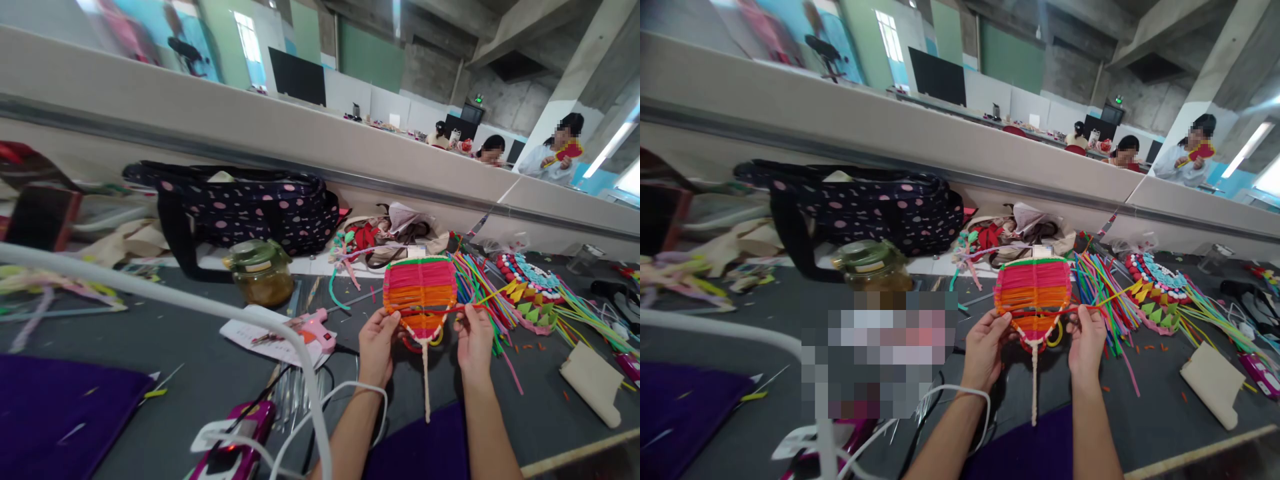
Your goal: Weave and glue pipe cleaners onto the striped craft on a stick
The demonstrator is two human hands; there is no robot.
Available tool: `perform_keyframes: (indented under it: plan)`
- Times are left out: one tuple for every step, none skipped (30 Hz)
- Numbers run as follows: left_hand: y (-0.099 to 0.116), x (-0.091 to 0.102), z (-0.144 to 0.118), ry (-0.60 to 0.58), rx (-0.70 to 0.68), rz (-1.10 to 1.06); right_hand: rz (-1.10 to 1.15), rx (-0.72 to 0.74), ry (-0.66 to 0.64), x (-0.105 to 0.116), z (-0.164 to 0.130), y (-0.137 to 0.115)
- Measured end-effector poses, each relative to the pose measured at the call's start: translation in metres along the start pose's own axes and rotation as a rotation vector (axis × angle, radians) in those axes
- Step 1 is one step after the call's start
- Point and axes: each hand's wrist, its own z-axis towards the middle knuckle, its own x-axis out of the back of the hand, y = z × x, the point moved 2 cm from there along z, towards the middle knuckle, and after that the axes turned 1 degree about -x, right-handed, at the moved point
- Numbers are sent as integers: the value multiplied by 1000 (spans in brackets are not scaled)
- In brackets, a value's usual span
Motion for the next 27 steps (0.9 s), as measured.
perform_keyframes:
  plan:
    - [0, 0, 0, 5, -6, 2, 18, -13, 18, 2, 2, 1]
    - [1, 1, 1, 8, -12, 4, 35, -21, 35, 4, 4, 2]
    - [1, 1, 1, 10, -18, 7, 51, -27, 46, 5, 5, 4]
    - [2, 1, 1, 9, -25, 9, 64, -33, 44, 6, 6, 6]
    - [2, 1, 1, 8, -33, 11, 68, -45, 25, 7, 6, 8]
    - [3, 1, 1, 5, -43, 13, 59, -66, -7, 7, 5, 11]
    - [4, 0, 1, 2, -53, 12, 39, -95, -44, 6, 3, 14]
    - [4, 0, 1, -2, -59, 9, 10, -130, -85, 5, 1, 18]
    - [4, -1, 0, -7, -60, 3, -22, -165, -132, 3, -2, 22]
    - [4, -1, 0, -11, -54, -6, -51, -189, -186, 0, -5, 25]
    - [4, -1, 0, -17, -42, -16, -74, -199, -242, -3, -8, 27]
    - [3, -1, 0, -24, -24, -26, -87, -194, -294, -7, -11, 29]
    - [2, -2, 0, -33, 0, -34, -92, -179, -344, -11, -14, 29]
    - [1, -2, 1, -43, 27, -40, -94, -159, -384, -15, -16, 29]
    - [0, -1, 1, -54, 57, -44, -98, -139, -418, -18, -18, 28]
    - [-1, -1, 1, -65, 89, -46, -111, -118, -451, -21, -19, 26]
    - [-3, -1, 2, -76, 121, -47, -135, -93, -493, -23, -19, 23]
    - [-4, -1, 2, -85, 150, -49, -173, -59, -543, -25, -20, 21]
    - [-6, 0, 3, -94, 175, -51, -224, -10, -594, -26, -19, 17]
    - [-7, 0, 3, -108, 199, -49, -292, 60, -647, -27, -18, 13]
    - [-9, 0, 3, -128, 226, -41, -363, 140, -692, -28, -17, 9]
    - [-11, 0, 3, -151, 254, -23, -421, 213, -725, -29, -16, 4]
    - [-14, 0, 3, -167, 275, 3, -475, 280, -751, -30, -14, -1]
    - [-15, 0, 2, -168, 279, 35, -536, 348, -775, -32, -12, -7]
    - [-16, -1, 2, -153, 262, 69, -607, 423, -799, -34, -11, -13]
    - [-16, -1, 1, -128, 228, 100, -696, 509, -825, -36, -10, -19]
    - [-15, -1, 0, -111, 193, 119, -809, 611, -846, -39, -11, -25]
